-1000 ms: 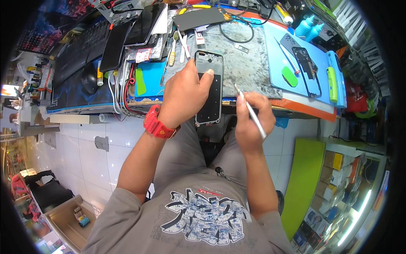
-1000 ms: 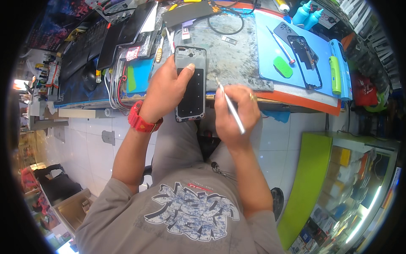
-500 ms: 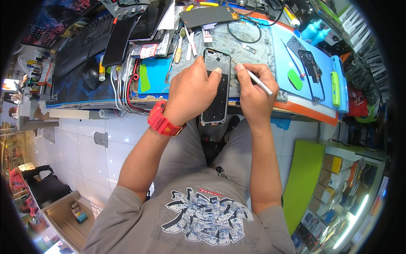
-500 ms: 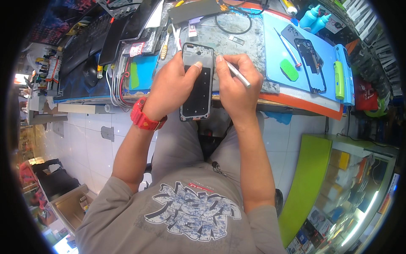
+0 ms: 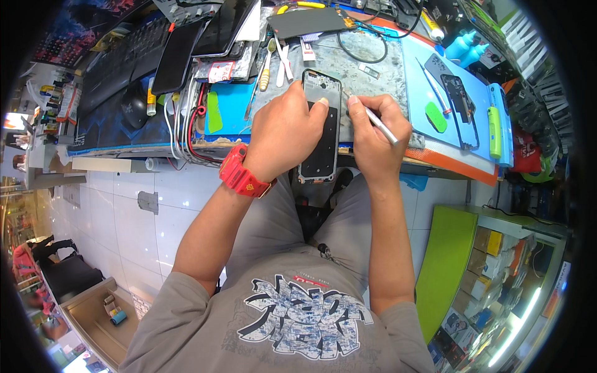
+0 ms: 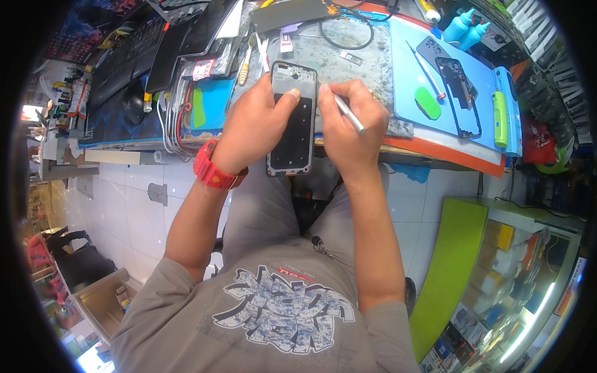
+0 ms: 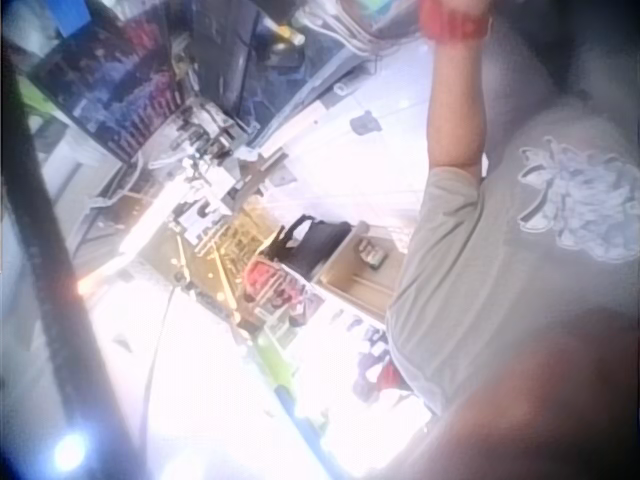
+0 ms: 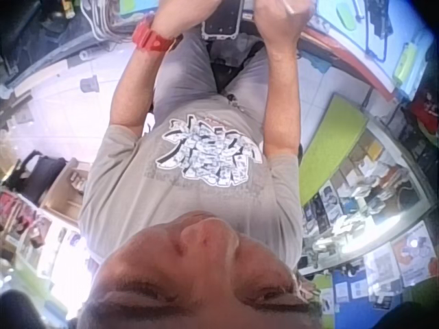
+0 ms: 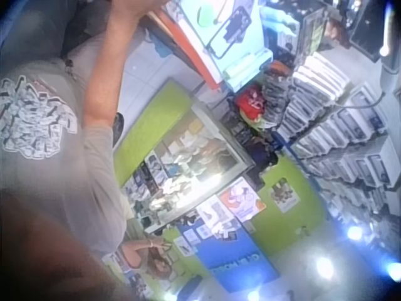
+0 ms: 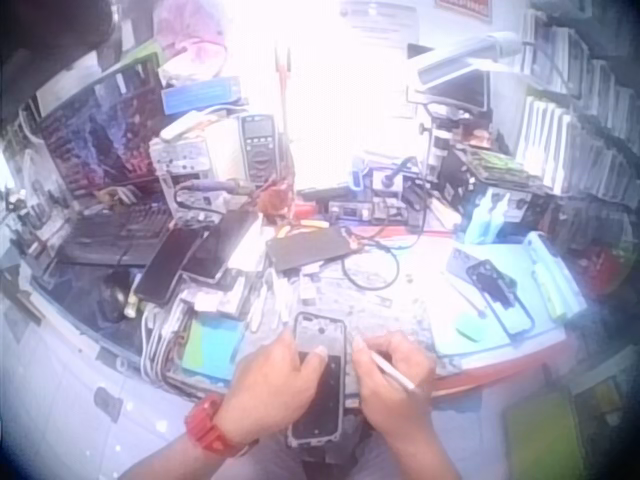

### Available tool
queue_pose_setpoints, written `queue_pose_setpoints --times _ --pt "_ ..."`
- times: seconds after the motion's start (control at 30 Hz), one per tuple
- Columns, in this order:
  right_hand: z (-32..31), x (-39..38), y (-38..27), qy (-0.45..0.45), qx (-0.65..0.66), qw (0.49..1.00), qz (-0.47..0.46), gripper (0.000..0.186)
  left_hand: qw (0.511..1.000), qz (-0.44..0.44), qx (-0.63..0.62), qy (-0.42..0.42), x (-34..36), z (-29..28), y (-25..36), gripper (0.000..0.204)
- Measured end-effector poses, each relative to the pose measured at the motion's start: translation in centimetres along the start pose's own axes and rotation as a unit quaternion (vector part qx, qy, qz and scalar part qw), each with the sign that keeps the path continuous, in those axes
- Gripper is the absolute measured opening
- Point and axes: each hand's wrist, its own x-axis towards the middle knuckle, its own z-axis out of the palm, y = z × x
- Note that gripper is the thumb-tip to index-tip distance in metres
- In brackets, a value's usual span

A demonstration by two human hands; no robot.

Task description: The person cleans the internal chassis and components of a disassembled smartphone using a white cleaning tool and a small brush.

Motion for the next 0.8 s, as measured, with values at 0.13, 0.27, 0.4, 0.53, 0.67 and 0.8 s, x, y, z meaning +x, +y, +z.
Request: queue_pose_setpoints --times 0.13,0.27,0.4,0.53,0.67,0.8 --pt "-1.0 -1.3 -0.4 -0.019 -0.072 0.994 -0.083 0.01 0.999 -0.029 0.02 -0.016 0.0 -0.5 0.8 0.042" --pt "-1.8 -3.6 -0.5 -0.019 -0.072 0.988 -0.137 0.011 0.999 -0.026 0.033 -0.008 0.0 -0.3 0.7 0.042" --pt "-3.1 -5.8 -1.2 -0.041 -0.073 0.985 -0.153 0.015 0.999 -0.029 0.038 -0.012 -0.1 -0.3 1.0 0.043" --pt "-4.6 -7.9 -2.0 -0.079 -0.059 0.985 -0.143 0.016 0.999 -0.021 0.044 -0.009 -0.2 -0.2 1.1 0.042" --pt "-5.8 -7.3 -2.8 -0.121 -0.049 0.984 -0.123 0.016 0.999 -0.015 0.045 -0.006 -0.1 -0.2 0.8 0.042" --pt "-4.3 -2.8 -2.9 -0.028 -0.03 0.999 0.0 0.012 0.999 -0.007 0.051 -0.005 0.1 -0.4 0.7 0.042"
